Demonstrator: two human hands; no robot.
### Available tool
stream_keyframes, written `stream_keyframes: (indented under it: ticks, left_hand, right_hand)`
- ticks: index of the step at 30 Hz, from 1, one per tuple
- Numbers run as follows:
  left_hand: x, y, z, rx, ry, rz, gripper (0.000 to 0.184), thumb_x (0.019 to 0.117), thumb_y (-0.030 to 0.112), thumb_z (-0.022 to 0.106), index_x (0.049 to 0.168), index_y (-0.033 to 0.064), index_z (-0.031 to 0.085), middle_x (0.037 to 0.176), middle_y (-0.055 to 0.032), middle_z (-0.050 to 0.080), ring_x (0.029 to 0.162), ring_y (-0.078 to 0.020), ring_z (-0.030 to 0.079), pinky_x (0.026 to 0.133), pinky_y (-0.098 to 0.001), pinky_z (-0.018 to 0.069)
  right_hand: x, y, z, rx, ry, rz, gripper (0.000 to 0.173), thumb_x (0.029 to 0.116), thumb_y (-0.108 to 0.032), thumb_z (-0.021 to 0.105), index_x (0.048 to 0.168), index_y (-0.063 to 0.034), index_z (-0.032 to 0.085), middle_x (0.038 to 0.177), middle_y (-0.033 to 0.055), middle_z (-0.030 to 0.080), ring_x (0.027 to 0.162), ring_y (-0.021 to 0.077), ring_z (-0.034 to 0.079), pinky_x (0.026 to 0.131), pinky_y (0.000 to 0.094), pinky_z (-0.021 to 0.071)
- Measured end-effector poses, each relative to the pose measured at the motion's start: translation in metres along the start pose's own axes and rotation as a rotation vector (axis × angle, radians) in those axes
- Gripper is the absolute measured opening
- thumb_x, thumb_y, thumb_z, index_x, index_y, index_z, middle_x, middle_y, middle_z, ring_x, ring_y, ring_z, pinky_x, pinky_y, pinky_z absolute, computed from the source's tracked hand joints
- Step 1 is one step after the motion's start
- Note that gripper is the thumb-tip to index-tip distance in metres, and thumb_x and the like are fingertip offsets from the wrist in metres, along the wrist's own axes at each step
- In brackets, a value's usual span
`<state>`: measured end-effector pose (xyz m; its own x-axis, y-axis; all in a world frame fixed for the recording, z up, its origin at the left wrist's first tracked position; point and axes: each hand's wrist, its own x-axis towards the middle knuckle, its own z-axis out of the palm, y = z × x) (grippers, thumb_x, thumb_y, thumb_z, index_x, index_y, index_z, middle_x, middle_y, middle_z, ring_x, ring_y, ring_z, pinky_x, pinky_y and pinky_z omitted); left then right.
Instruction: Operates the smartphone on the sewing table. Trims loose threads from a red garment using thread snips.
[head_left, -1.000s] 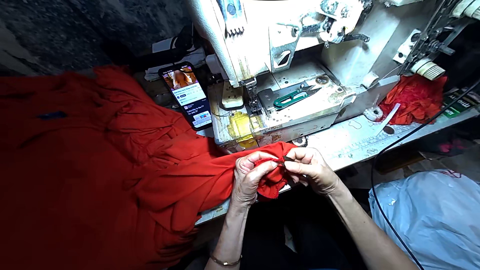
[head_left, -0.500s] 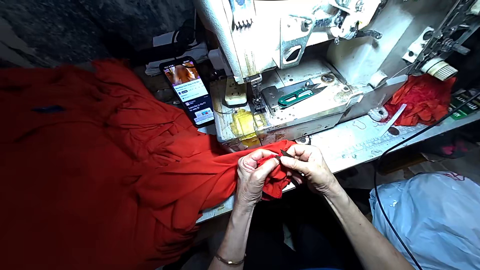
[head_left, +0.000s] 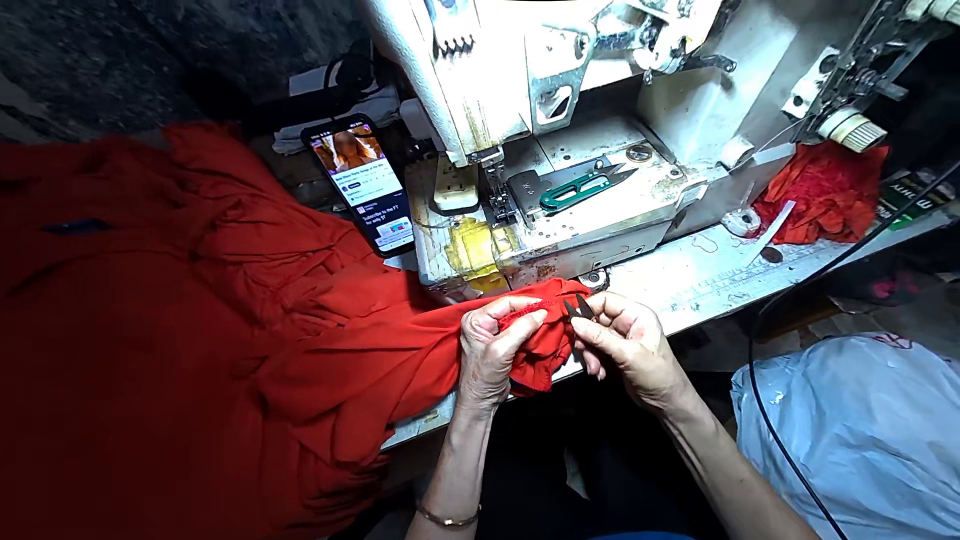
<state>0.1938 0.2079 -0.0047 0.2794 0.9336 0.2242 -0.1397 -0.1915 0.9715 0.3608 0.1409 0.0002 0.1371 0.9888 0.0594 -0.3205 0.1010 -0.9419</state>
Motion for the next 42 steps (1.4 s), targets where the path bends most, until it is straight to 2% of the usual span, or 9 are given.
stream_keyframes:
  ticks: [5,8,12,16,23,29,34,38,42]
  left_hand:
    - [0.001,-0.001,-0.001,-0.016,-0.035,0.016,0.015,0.0881,0.005,0.065,0.092,0.0102,0.079,0.076,-0.0006,0.072,0.062,-0.0042,0.065,0.054,-0.0185,0.0534]
    - [0.001,-0.002,-0.001,-0.031,-0.054,0.028,0.015,0.0910,0.004,0.065,0.092,0.0095,0.079,0.080,-0.0014,0.073,0.064,-0.0048,0.065,0.057,-0.0190,0.0543]
    - [0.001,-0.003,0.000,0.001,-0.012,0.032,0.013,0.0923,0.004,0.066,0.095,0.0089,0.079,0.083,-0.0025,0.073,0.064,-0.0060,0.065,0.056,-0.0203,0.0540]
    - [0.000,-0.005,0.001,0.066,0.017,0.026,0.009,0.0944,0.009,0.068,0.096,0.0101,0.077,0.081,-0.0011,0.072,0.062,-0.0050,0.063,0.053,-0.0189,0.0513]
    - [0.001,0.005,-0.009,-0.025,-0.109,-0.142,0.012,0.0948,0.010,0.065,0.096,0.0100,0.077,0.069,-0.0018,0.067,0.051,-0.0035,0.056,0.044,-0.0169,0.0447]
    - [0.004,0.001,-0.008,0.001,-0.096,-0.100,0.013,0.0882,0.008,0.065,0.092,0.0107,0.077,0.070,-0.0013,0.069,0.054,-0.0041,0.059,0.048,-0.0184,0.0487]
    - [0.006,0.001,-0.006,0.023,-0.098,-0.084,0.012,0.0857,0.008,0.067,0.091,0.0114,0.077,0.075,-0.0013,0.071,0.061,-0.0055,0.064,0.054,-0.0202,0.0531]
    - [0.007,0.002,-0.003,0.011,-0.105,-0.086,0.011,0.0810,0.006,0.073,0.090,0.0095,0.078,0.078,-0.0043,0.074,0.066,-0.0092,0.068,0.059,-0.0232,0.0575]
    - [0.006,0.001,-0.007,0.132,-0.135,-0.033,0.010,0.0809,0.011,0.069,0.083,0.0147,0.078,0.078,0.0009,0.073,0.067,-0.0075,0.066,0.060,-0.0236,0.0549]
  right_hand:
    - [0.002,0.002,0.010,-0.328,0.189,-0.344,0.026,0.0808,-0.003,0.079,0.105,-0.0057,0.070,0.083,-0.0003,0.066,0.056,0.0027,0.052,0.046,0.0150,0.0429]
    - [0.010,-0.001,0.010,-0.399,0.103,-0.383,0.032,0.0856,0.000,0.075,0.117,-0.0032,0.069,0.096,0.0019,0.071,0.065,0.0034,0.060,0.053,0.0159,0.0497]
    - [0.018,0.007,0.014,-0.509,0.085,-0.405,0.005,0.0943,-0.005,0.070,0.098,-0.0024,0.071,0.079,0.0002,0.068,0.064,0.0013,0.060,0.057,0.0153,0.0510]
    - [0.017,0.005,0.013,-0.826,0.135,-0.518,0.007,0.0898,-0.011,0.066,0.091,-0.0050,0.069,0.073,-0.0006,0.065,0.065,0.0032,0.061,0.059,0.0208,0.0501]
    - [0.017,0.011,0.005,-0.502,0.147,-0.241,0.006,0.0975,-0.009,0.066,0.092,-0.0072,0.067,0.069,0.0003,0.059,0.053,0.0057,0.052,0.047,0.0199,0.0440]
    - [0.007,0.002,0.003,-0.424,0.200,-0.268,0.023,0.0938,-0.002,0.063,0.116,-0.0030,0.070,0.073,-0.0004,0.062,0.053,0.0050,0.052,0.047,0.0179,0.0443]
    - [0.009,0.006,0.012,-0.458,0.168,-0.405,0.026,0.0861,0.000,0.071,0.112,0.0014,0.070,0.069,-0.0024,0.061,0.053,0.0008,0.052,0.050,0.0161,0.0465]
    - [0.013,0.011,0.016,-0.582,0.100,-0.444,0.028,0.0838,-0.001,0.073,0.112,-0.0018,0.073,0.088,0.0025,0.074,0.071,0.0055,0.067,0.064,0.0238,0.0579]
    - [0.017,0.017,0.024,-0.713,0.132,-0.538,0.013,0.0793,-0.002,0.066,0.090,-0.0059,0.072,0.074,0.0006,0.068,0.065,0.0096,0.064,0.057,0.0312,0.0542]
